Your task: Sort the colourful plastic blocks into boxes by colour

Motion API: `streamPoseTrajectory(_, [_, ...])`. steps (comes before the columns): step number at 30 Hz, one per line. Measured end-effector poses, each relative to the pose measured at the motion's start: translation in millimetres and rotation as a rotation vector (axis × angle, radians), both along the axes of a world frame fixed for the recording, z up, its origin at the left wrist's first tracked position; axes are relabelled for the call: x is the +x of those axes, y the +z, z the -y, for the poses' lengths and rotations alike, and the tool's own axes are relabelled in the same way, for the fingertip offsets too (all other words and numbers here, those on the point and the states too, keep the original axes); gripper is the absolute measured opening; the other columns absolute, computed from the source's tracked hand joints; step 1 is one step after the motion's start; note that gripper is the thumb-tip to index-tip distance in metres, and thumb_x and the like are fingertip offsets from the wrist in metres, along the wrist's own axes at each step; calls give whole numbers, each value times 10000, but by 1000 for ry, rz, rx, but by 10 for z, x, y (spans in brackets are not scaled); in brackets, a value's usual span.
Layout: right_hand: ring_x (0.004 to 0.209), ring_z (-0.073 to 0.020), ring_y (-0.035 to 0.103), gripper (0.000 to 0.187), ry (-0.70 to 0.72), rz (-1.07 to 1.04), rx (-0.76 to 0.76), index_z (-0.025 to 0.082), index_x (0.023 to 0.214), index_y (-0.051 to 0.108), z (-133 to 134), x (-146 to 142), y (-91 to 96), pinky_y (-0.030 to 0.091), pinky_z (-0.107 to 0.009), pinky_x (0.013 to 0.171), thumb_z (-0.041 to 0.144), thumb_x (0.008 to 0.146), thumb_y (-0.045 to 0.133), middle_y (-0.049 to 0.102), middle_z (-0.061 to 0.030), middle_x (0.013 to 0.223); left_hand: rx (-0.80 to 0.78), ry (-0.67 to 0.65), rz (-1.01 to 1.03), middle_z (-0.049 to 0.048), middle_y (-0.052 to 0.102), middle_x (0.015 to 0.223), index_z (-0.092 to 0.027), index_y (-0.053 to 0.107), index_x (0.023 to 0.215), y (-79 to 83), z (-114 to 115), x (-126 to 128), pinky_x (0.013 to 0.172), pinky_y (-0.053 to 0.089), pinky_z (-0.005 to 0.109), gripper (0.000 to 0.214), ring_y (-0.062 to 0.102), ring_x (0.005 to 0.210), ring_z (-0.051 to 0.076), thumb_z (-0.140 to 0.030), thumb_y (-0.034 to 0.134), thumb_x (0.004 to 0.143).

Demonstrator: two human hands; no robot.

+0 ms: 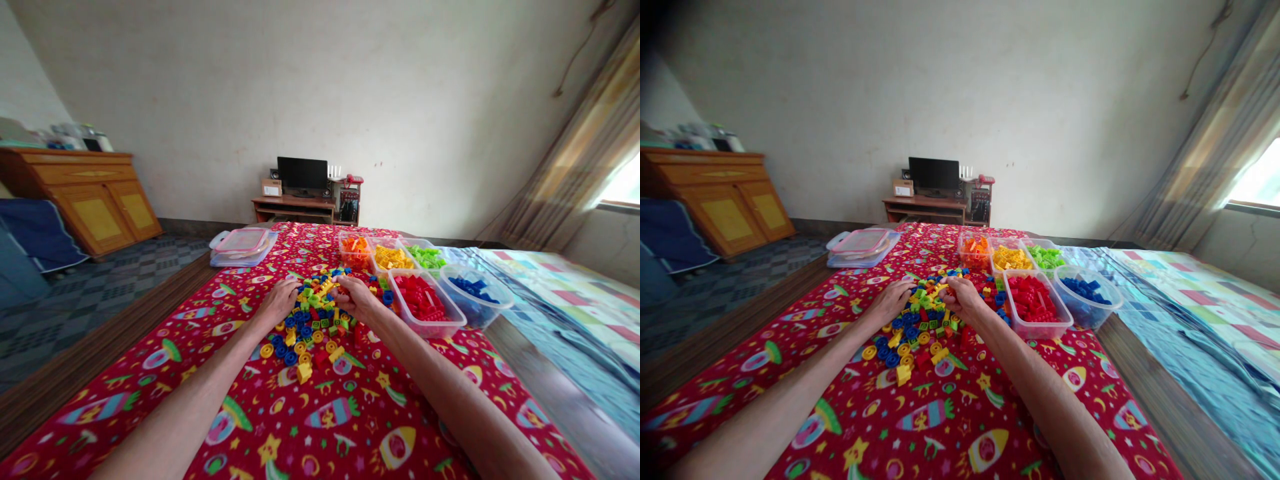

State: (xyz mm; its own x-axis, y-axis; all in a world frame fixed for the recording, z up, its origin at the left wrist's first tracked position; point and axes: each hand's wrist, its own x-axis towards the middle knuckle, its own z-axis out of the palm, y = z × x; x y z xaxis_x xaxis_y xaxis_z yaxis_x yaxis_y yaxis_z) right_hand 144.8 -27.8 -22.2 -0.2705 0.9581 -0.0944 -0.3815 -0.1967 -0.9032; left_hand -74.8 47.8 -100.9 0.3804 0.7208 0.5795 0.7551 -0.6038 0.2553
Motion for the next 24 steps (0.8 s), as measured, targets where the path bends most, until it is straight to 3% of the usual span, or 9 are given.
streamPoseTrajectory(11, [351, -22, 282, 86, -16, -14, -54, 165, 809, 490, 9, -2, 17, 100, -124, 345, 237, 853, 474, 518, 37, 518, -19, -1, 12, 100, 687, 1087, -175, 684, 989, 27, 20, 1, 993, 464, 412, 336, 608, 1068, 232, -209, 380, 849])
streamPoseTrajectory(24, [384, -26, 334, 238, -41, -35, -123, 166, 769, 496, 11, -16, 42, 138, -118, 350, 380, 849, 564, 508, 30, 532, -62, 6, 13, 99, 684, 1095, -176, 686, 981, 69, 45, 15, 989, 465, 398, 331, 609, 1072, 232, -199, 386, 843])
